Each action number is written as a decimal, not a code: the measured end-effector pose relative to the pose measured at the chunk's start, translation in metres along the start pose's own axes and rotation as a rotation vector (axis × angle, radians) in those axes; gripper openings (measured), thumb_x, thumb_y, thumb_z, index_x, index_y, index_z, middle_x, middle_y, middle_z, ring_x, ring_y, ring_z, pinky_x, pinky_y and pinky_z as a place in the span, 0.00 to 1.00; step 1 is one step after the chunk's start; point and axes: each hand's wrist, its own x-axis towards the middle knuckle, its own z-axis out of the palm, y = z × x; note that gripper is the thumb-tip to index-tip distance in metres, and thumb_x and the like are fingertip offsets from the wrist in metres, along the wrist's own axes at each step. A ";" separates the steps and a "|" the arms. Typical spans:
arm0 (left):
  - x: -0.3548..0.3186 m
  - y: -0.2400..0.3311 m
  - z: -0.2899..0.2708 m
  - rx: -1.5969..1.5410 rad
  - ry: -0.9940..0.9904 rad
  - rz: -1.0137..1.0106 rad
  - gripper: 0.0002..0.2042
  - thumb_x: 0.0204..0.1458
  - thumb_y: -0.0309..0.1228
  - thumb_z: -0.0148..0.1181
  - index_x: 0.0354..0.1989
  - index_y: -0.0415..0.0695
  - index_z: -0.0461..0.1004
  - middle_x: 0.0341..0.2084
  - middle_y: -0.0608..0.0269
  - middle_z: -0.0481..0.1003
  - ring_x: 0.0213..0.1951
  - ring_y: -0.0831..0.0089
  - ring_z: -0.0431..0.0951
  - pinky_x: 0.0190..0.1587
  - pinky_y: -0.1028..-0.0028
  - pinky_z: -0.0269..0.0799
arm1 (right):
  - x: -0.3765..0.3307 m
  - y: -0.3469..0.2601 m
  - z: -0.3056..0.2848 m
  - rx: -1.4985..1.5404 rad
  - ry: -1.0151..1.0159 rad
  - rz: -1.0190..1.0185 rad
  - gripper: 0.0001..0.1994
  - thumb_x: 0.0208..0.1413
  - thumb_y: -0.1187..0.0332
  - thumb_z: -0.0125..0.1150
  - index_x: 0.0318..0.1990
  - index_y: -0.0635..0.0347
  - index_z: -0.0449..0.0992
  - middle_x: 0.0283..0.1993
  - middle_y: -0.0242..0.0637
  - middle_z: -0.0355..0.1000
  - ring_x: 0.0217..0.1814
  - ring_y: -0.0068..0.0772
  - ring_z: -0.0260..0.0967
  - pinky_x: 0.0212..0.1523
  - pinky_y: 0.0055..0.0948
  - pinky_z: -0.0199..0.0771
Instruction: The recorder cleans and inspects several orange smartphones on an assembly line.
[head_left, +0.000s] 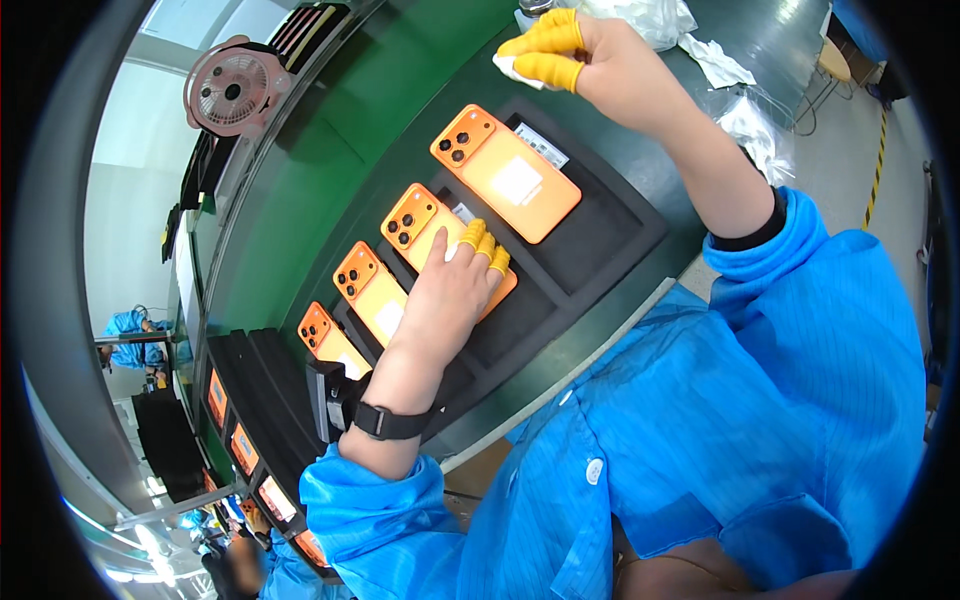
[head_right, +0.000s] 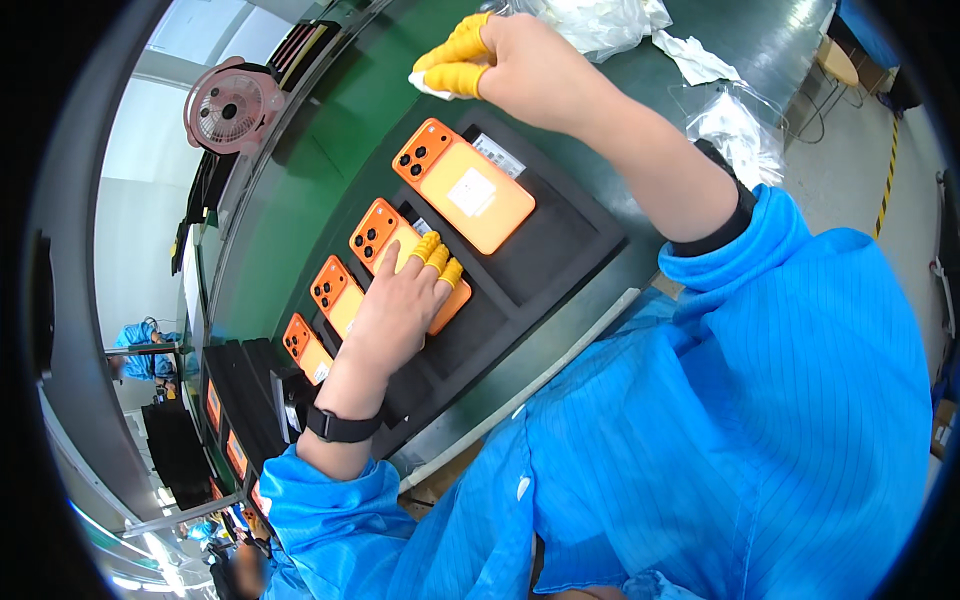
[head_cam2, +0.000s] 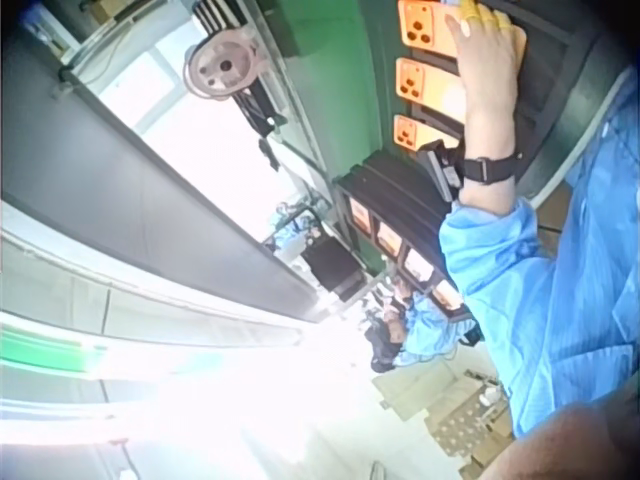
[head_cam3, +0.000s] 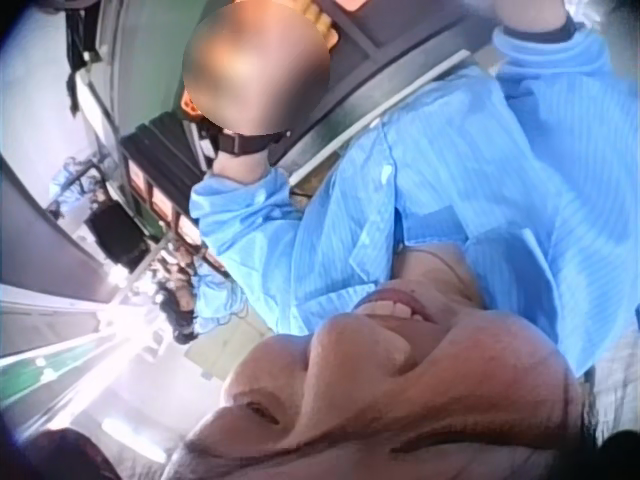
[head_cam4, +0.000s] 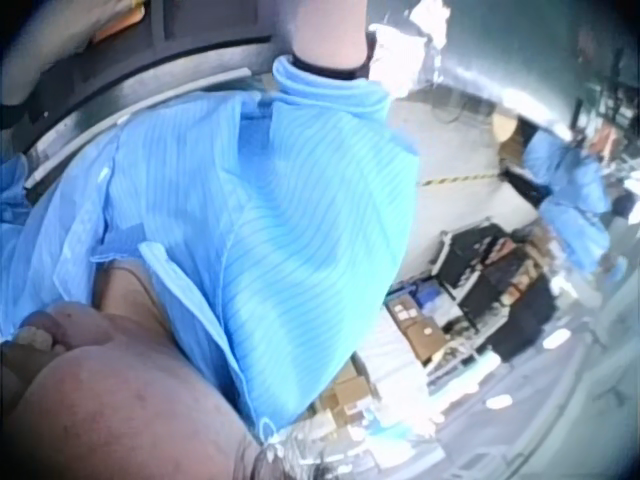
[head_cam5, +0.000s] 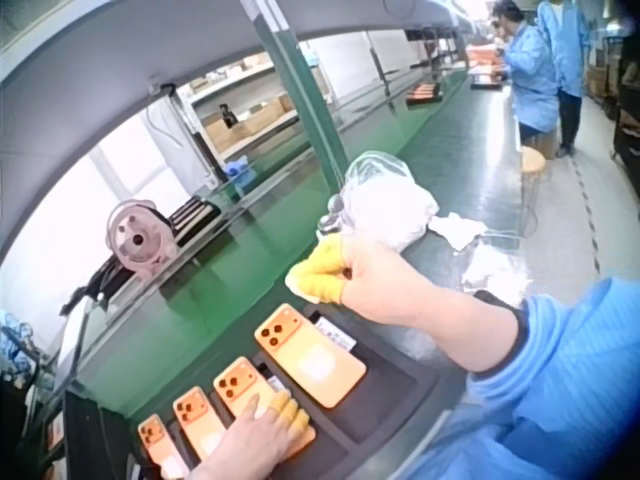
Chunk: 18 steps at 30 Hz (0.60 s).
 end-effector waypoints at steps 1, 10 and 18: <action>0.000 -0.001 -0.002 -0.014 -0.036 -0.001 0.15 0.42 0.28 0.53 0.42 0.48 0.67 0.35 0.68 0.68 0.45 0.71 0.66 0.59 0.58 0.49 | -0.005 0.003 0.002 0.068 0.027 -0.043 0.13 0.47 0.62 0.61 0.35 0.63 0.76 0.29 0.34 0.71 0.33 0.23 0.68 0.36 0.22 0.67; -0.021 -0.022 0.019 -0.605 0.929 -0.312 0.37 0.24 0.26 0.63 0.51 0.35 0.59 0.48 0.48 0.63 0.50 0.52 0.64 0.53 0.65 0.58 | -0.023 -0.015 0.031 0.483 -0.005 0.006 0.09 0.47 0.72 0.59 0.37 0.63 0.76 0.35 0.32 0.68 0.38 0.22 0.64 0.40 0.19 0.63; -0.009 -0.025 0.041 -1.161 1.355 -0.445 0.39 0.27 0.32 0.64 0.53 0.33 0.55 0.47 0.49 0.63 0.51 0.59 0.64 0.53 0.68 0.57 | -0.024 -0.041 0.087 0.472 0.070 -0.327 0.08 0.46 0.72 0.59 0.35 0.62 0.76 0.33 0.37 0.67 0.34 0.29 0.67 0.35 0.23 0.69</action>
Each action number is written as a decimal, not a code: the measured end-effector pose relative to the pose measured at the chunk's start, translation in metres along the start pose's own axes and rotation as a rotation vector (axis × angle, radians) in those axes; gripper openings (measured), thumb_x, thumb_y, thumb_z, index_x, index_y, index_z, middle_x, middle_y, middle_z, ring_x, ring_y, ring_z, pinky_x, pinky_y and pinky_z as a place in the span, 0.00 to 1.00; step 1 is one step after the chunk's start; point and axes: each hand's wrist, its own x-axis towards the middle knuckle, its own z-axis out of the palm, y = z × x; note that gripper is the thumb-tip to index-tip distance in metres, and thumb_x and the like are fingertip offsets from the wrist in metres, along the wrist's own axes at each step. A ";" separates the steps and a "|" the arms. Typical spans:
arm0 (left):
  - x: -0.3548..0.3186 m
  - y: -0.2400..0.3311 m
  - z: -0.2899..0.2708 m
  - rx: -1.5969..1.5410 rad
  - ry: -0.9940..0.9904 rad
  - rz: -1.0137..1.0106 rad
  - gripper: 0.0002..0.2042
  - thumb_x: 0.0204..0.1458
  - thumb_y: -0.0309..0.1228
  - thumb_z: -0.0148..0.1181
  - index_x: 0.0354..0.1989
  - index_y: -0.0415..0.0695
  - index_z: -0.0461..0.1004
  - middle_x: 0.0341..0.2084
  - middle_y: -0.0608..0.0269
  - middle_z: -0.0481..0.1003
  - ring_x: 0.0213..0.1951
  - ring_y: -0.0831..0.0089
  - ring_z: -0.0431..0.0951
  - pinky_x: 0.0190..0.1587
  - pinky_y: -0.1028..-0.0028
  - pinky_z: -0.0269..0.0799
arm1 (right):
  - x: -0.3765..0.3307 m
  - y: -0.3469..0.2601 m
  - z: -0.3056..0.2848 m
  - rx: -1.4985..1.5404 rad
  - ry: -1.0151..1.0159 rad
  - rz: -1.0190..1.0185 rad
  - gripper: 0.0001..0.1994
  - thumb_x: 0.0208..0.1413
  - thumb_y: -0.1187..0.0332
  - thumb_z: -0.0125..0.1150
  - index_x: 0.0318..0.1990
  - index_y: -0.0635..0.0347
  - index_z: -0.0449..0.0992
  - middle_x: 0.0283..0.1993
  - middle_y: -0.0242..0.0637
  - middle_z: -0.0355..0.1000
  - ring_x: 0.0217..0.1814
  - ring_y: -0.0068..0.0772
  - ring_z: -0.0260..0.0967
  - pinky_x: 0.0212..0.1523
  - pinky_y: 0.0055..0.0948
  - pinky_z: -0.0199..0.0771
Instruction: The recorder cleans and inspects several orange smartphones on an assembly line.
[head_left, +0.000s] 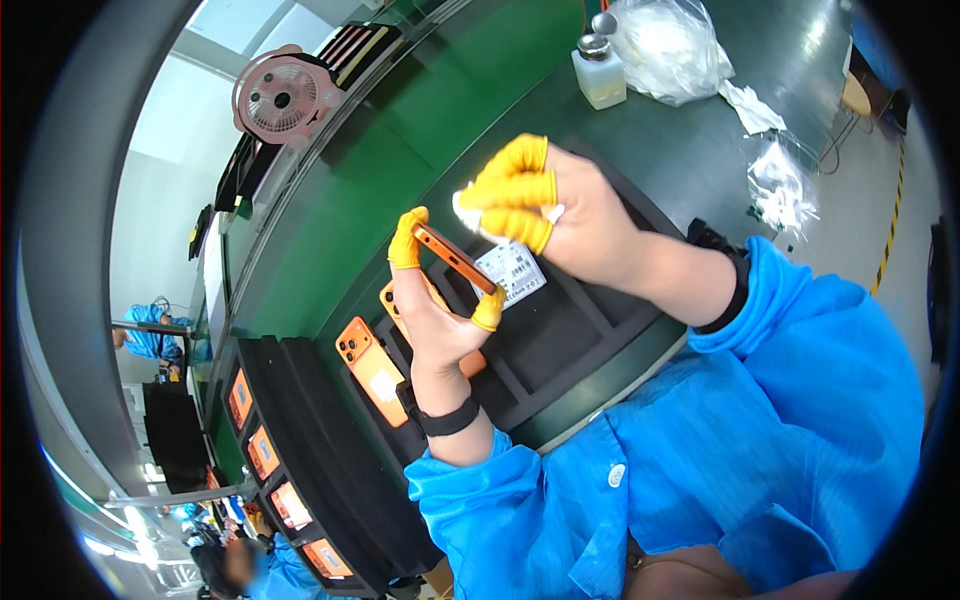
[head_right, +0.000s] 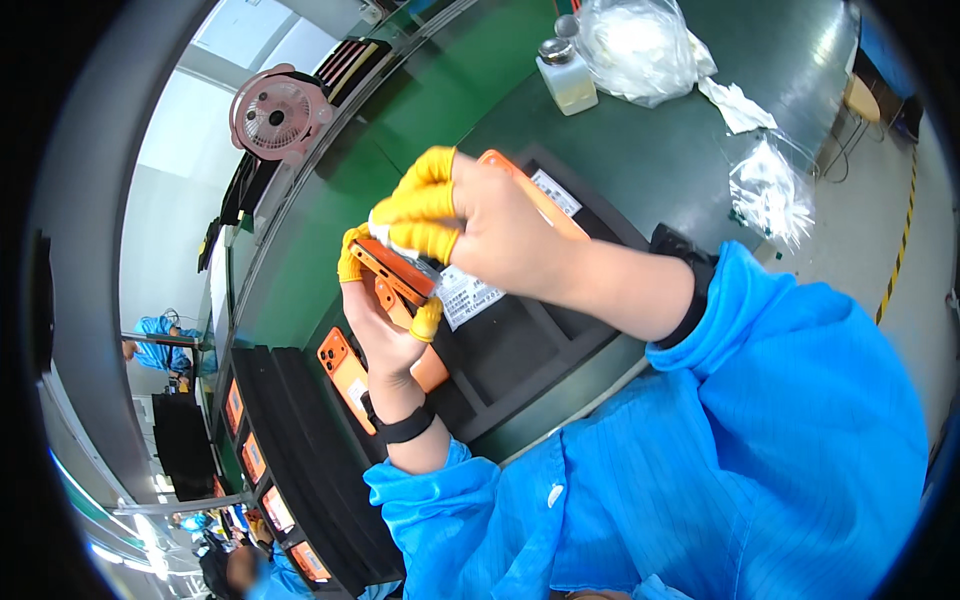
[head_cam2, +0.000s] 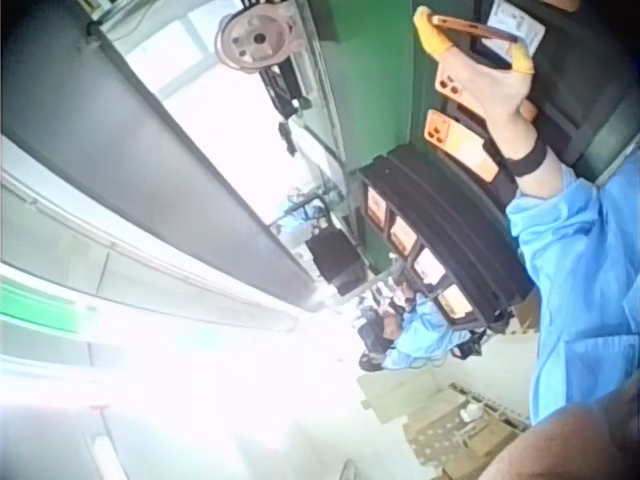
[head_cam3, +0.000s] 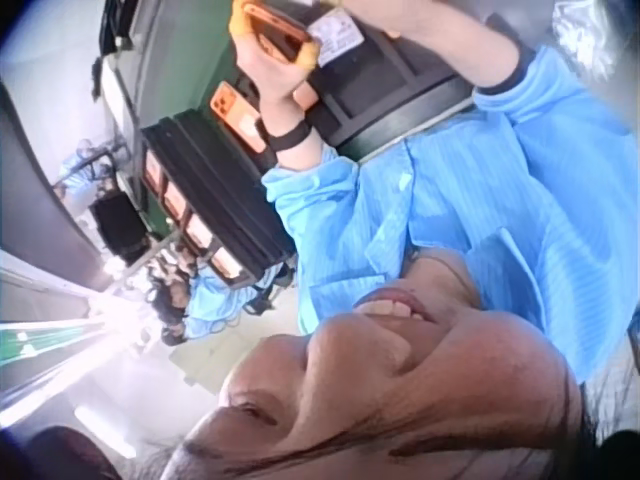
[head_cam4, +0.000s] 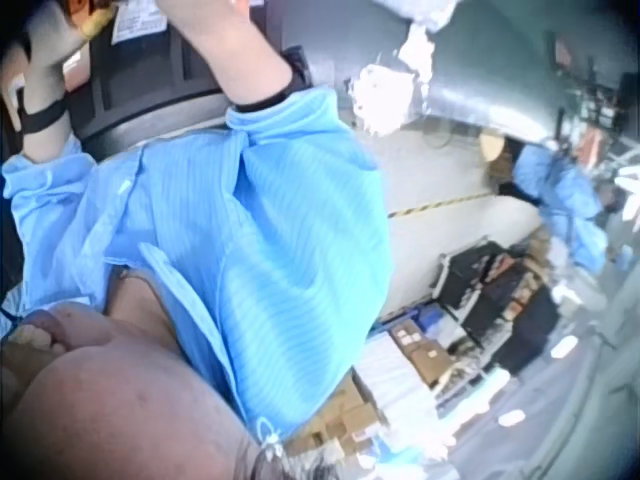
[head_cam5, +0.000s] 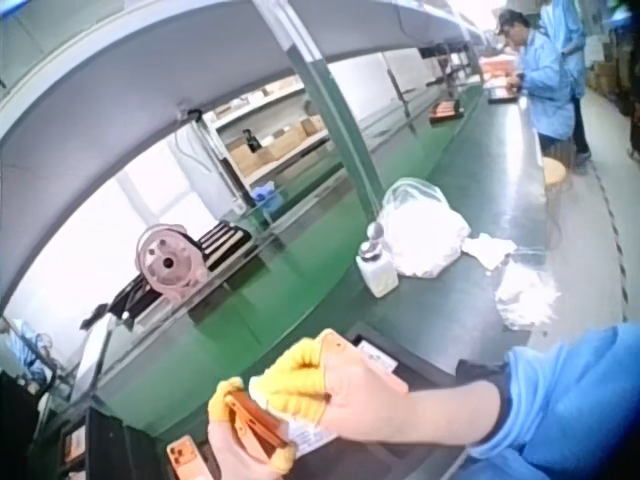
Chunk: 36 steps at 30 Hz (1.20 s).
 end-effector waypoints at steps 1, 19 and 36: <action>0.000 0.000 -0.001 0.022 -0.005 0.016 0.40 0.27 0.32 0.64 0.53 0.33 0.55 0.47 0.49 0.63 0.51 0.59 0.64 0.53 0.68 0.56 | -0.004 -0.001 0.005 -0.042 -0.032 0.006 0.08 0.46 0.72 0.60 0.35 0.62 0.76 0.33 0.37 0.67 0.34 0.30 0.67 0.35 0.24 0.69; -0.005 0.015 0.007 0.132 -0.028 0.109 0.37 0.27 0.30 0.65 0.52 0.33 0.57 0.48 0.46 0.63 0.49 0.53 0.65 0.49 0.66 0.62 | -0.020 0.001 0.022 -0.237 -0.104 -0.052 0.10 0.41 0.73 0.62 0.34 0.58 0.76 0.31 0.38 0.67 0.30 0.34 0.68 0.29 0.26 0.71; -0.003 0.013 0.014 0.235 0.043 0.153 0.38 0.27 0.35 0.68 0.50 0.33 0.60 0.46 0.48 0.66 0.47 0.55 0.68 0.48 0.68 0.65 | -0.015 -0.003 0.022 -0.282 -0.033 0.056 0.08 0.41 0.71 0.62 0.32 0.57 0.77 0.30 0.38 0.67 0.28 0.33 0.68 0.27 0.25 0.69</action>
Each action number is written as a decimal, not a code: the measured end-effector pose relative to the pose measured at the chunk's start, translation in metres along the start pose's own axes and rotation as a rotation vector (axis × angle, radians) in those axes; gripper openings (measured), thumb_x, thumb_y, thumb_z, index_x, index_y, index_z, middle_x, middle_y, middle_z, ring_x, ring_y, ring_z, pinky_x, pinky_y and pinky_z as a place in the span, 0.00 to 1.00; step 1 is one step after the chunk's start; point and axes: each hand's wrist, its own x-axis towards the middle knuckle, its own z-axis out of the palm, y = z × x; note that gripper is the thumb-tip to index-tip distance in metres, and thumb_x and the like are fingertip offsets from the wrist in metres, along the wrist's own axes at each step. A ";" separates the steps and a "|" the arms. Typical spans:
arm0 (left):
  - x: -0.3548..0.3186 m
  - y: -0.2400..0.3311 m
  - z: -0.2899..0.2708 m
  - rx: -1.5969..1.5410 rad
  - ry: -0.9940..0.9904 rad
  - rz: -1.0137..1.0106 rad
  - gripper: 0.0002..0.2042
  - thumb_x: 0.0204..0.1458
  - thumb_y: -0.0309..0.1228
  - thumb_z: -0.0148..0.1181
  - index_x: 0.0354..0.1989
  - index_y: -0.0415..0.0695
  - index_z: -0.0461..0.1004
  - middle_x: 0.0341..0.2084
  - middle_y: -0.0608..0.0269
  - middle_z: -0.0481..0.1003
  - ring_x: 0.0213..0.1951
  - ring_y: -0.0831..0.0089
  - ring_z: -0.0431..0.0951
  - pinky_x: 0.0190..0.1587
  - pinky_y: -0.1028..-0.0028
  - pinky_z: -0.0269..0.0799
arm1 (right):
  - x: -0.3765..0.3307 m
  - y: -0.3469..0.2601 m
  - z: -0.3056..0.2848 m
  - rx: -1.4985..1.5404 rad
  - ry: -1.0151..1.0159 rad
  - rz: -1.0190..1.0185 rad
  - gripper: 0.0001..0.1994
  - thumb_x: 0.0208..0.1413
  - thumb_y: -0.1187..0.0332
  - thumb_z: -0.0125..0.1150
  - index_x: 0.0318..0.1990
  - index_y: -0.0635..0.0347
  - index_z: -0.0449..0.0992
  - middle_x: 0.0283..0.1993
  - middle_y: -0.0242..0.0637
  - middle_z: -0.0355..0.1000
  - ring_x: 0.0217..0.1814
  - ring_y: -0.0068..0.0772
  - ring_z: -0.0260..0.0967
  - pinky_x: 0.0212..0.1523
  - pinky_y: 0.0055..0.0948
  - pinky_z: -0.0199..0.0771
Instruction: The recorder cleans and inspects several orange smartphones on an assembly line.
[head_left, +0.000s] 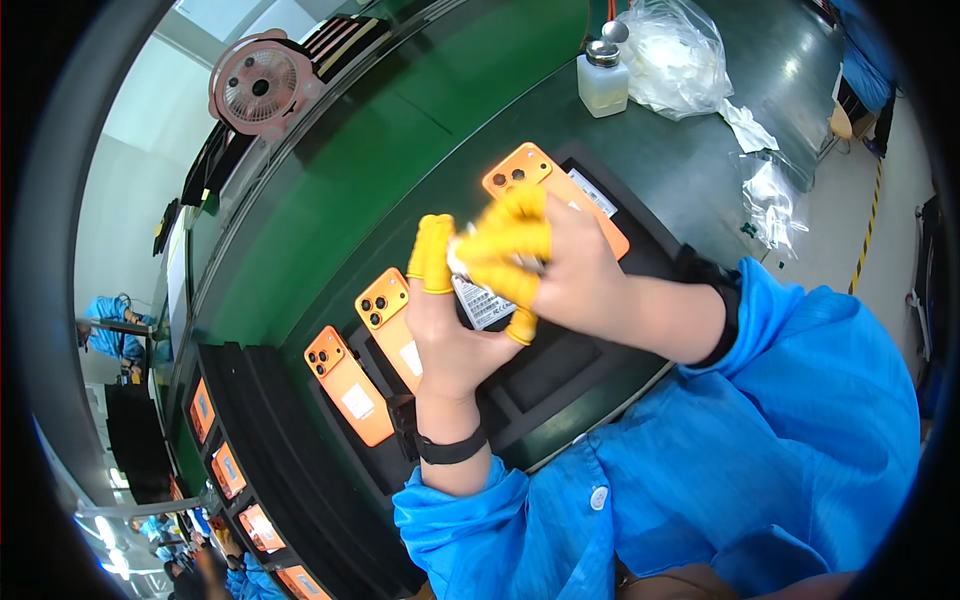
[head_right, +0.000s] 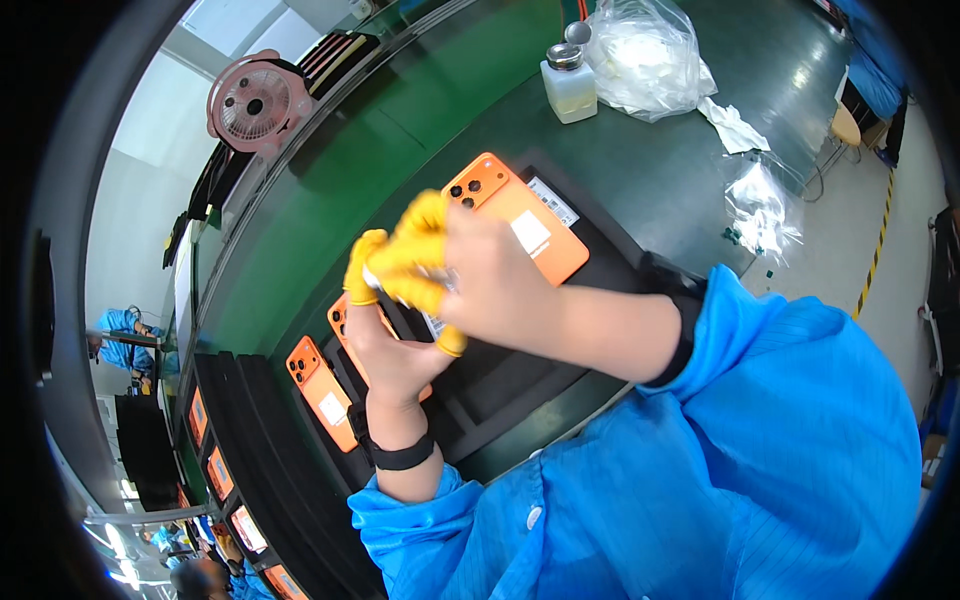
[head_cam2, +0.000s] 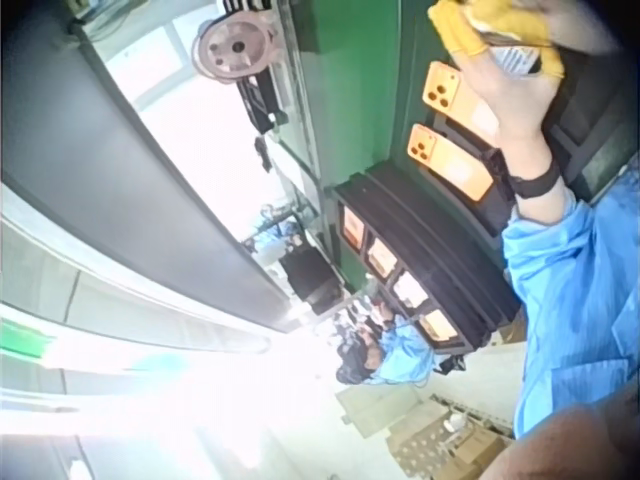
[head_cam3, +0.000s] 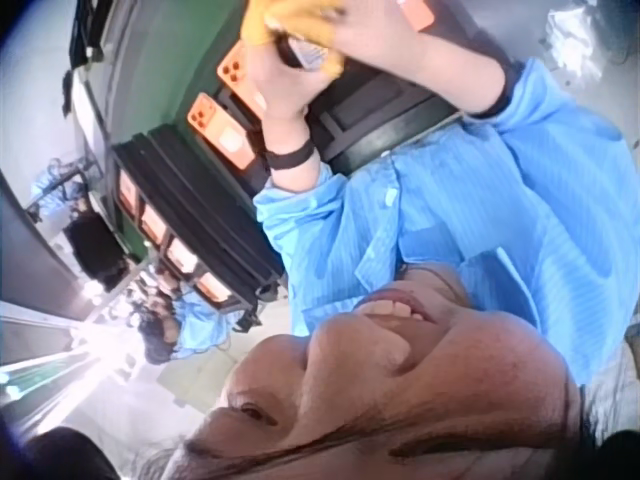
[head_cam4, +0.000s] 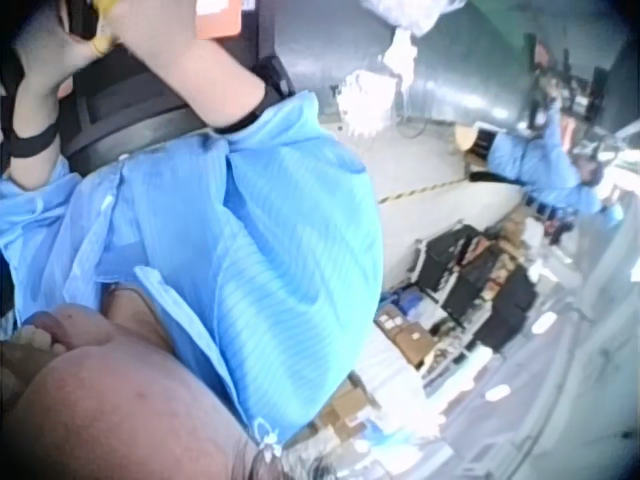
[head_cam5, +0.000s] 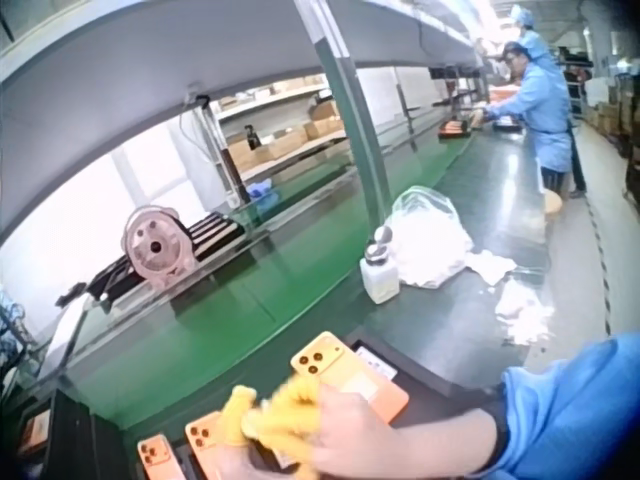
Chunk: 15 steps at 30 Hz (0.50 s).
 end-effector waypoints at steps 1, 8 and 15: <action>-0.001 0.003 0.002 0.062 -0.007 0.010 0.37 0.26 0.34 0.68 0.50 0.34 0.60 0.44 0.47 0.67 0.44 0.54 0.70 0.45 0.69 0.67 | 0.013 0.005 -0.002 -0.097 -0.006 -0.090 0.08 0.41 0.71 0.62 0.32 0.58 0.77 0.30 0.38 0.66 0.28 0.34 0.68 0.28 0.25 0.69; 0.005 0.003 -0.001 -0.025 0.033 -0.062 0.37 0.26 0.33 0.68 0.50 0.34 0.61 0.41 0.50 0.68 0.39 0.59 0.72 0.41 0.70 0.69 | -0.002 0.000 0.000 -0.019 0.000 -0.032 0.09 0.39 0.73 0.64 0.32 0.58 0.77 0.29 0.37 0.67 0.29 0.30 0.67 0.28 0.25 0.68; 0.001 -0.003 0.002 -0.060 0.066 -0.066 0.38 0.25 0.34 0.70 0.50 0.33 0.62 0.46 0.51 0.67 0.47 0.59 0.69 0.49 0.70 0.63 | -0.033 0.010 -0.019 0.171 -0.103 0.019 0.09 0.39 0.74 0.64 0.33 0.58 0.77 0.31 0.37 0.67 0.30 0.29 0.68 0.28 0.24 0.69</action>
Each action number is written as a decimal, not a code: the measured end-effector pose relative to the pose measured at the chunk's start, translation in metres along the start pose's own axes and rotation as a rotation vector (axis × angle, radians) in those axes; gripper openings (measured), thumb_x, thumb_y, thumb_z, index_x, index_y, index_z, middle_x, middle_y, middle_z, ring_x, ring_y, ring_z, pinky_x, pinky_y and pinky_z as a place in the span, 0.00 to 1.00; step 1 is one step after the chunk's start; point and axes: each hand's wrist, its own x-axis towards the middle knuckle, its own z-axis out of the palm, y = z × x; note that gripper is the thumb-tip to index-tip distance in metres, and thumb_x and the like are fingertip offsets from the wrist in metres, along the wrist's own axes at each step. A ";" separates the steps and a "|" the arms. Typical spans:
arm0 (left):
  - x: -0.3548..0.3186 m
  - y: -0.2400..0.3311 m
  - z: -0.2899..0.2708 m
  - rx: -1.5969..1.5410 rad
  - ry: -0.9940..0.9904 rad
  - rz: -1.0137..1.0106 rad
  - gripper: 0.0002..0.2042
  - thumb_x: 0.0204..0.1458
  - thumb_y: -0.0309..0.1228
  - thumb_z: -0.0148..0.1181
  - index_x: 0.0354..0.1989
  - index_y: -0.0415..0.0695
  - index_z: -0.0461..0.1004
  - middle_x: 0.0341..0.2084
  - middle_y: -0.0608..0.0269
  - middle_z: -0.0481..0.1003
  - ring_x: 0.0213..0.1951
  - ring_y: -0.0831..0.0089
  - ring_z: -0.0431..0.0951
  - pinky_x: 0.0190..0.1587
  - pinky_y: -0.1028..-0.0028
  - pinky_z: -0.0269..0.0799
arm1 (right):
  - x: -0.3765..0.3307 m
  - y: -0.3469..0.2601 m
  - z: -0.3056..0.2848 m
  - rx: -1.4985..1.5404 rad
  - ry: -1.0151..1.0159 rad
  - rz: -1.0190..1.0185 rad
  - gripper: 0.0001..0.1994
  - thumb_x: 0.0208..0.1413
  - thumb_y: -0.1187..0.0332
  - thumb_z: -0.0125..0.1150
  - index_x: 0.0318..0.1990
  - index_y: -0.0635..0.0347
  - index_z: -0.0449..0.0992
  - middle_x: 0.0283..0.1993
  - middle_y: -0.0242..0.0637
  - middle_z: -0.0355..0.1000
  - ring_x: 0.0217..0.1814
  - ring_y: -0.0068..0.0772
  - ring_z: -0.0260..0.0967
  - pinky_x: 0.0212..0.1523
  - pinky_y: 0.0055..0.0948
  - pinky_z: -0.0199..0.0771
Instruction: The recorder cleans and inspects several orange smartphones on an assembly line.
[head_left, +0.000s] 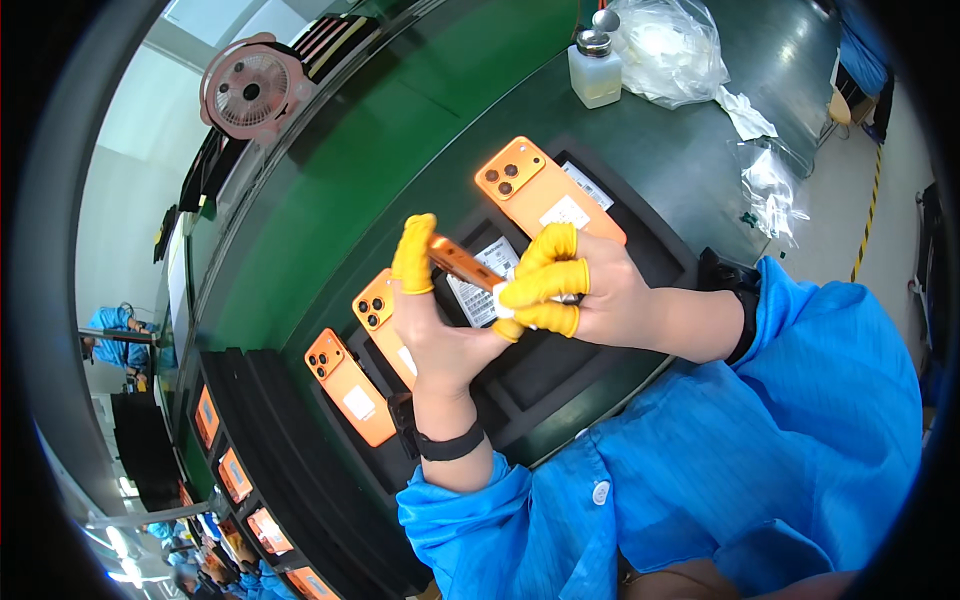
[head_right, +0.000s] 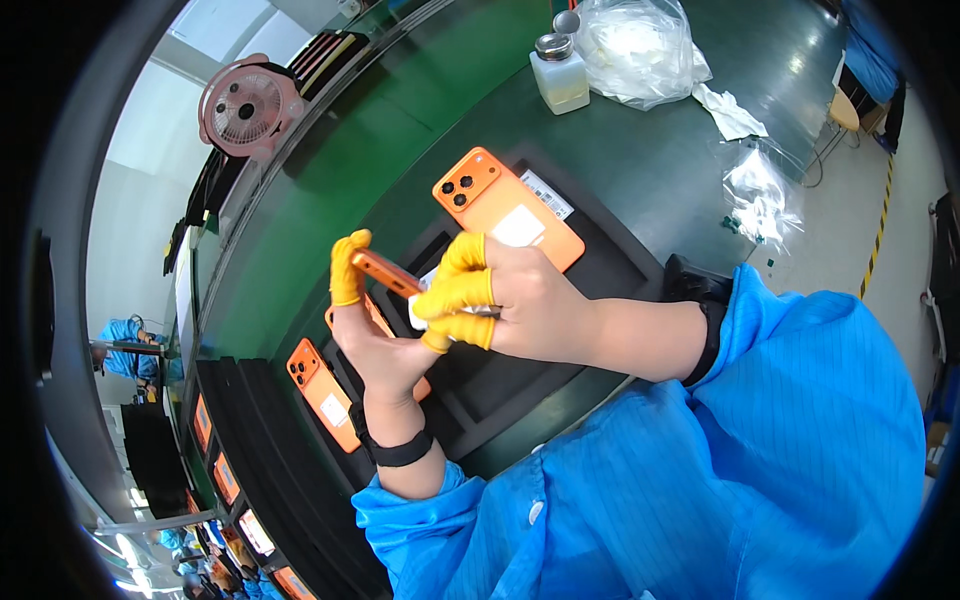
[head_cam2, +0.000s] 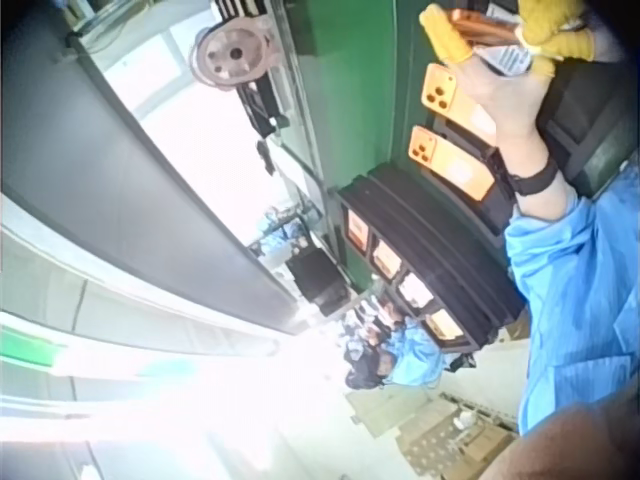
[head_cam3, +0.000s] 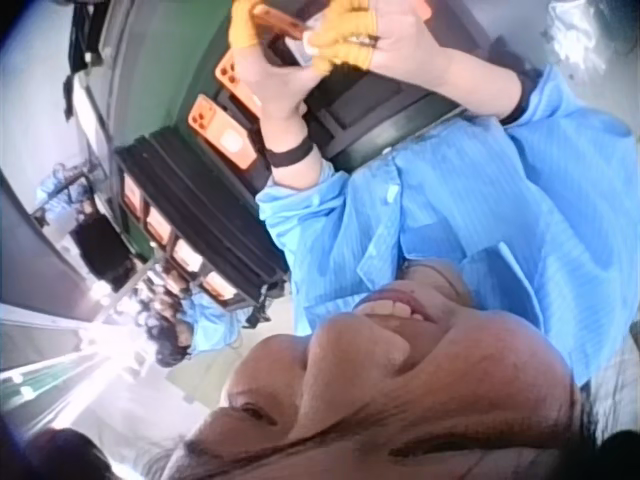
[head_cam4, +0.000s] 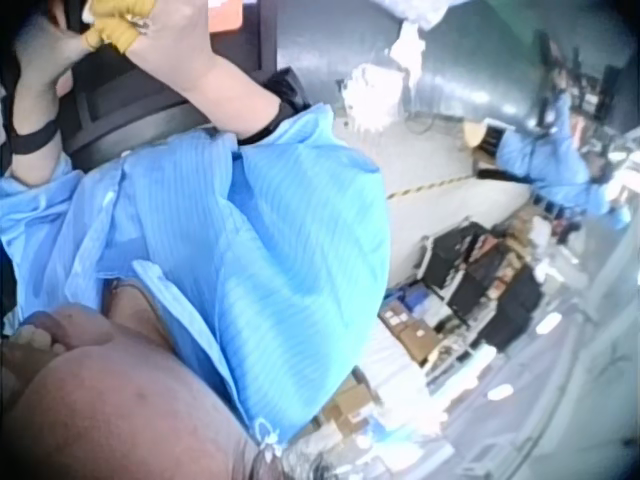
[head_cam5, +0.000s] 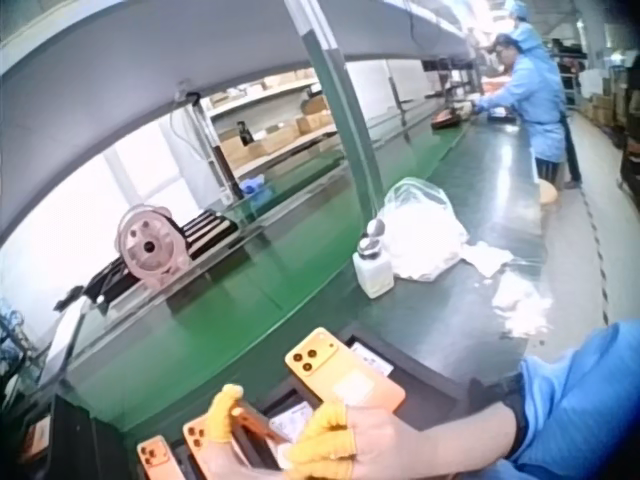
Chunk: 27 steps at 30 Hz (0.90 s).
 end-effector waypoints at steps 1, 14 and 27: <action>-0.003 -0.004 0.000 -0.064 0.025 -0.060 0.39 0.23 0.33 0.70 0.50 0.33 0.61 0.46 0.51 0.67 0.48 0.60 0.68 0.50 0.70 0.62 | -0.002 0.002 -0.003 0.141 -0.071 0.009 0.10 0.40 0.75 0.65 0.34 0.59 0.76 0.32 0.38 0.67 0.32 0.28 0.67 0.31 0.25 0.69; 0.000 0.006 0.000 0.282 -0.088 0.177 0.39 0.24 0.34 0.69 0.51 0.38 0.61 0.47 0.53 0.66 0.47 0.60 0.68 0.48 0.71 0.63 | -0.011 0.037 -0.019 1.729 -0.045 0.832 0.17 0.54 0.61 0.50 0.49 0.57 0.63 0.43 0.37 0.67 0.43 0.31 0.68 0.38 0.30 0.74; 0.003 0.015 0.000 0.570 -0.669 0.141 0.31 0.23 0.18 0.60 0.46 0.42 0.66 0.46 0.56 0.66 0.55 0.58 0.59 0.56 0.53 0.51 | -0.010 0.047 -0.016 1.833 -0.050 0.616 0.16 0.55 0.63 0.49 0.49 0.58 0.64 0.45 0.36 0.66 0.47 0.31 0.65 0.43 0.28 0.72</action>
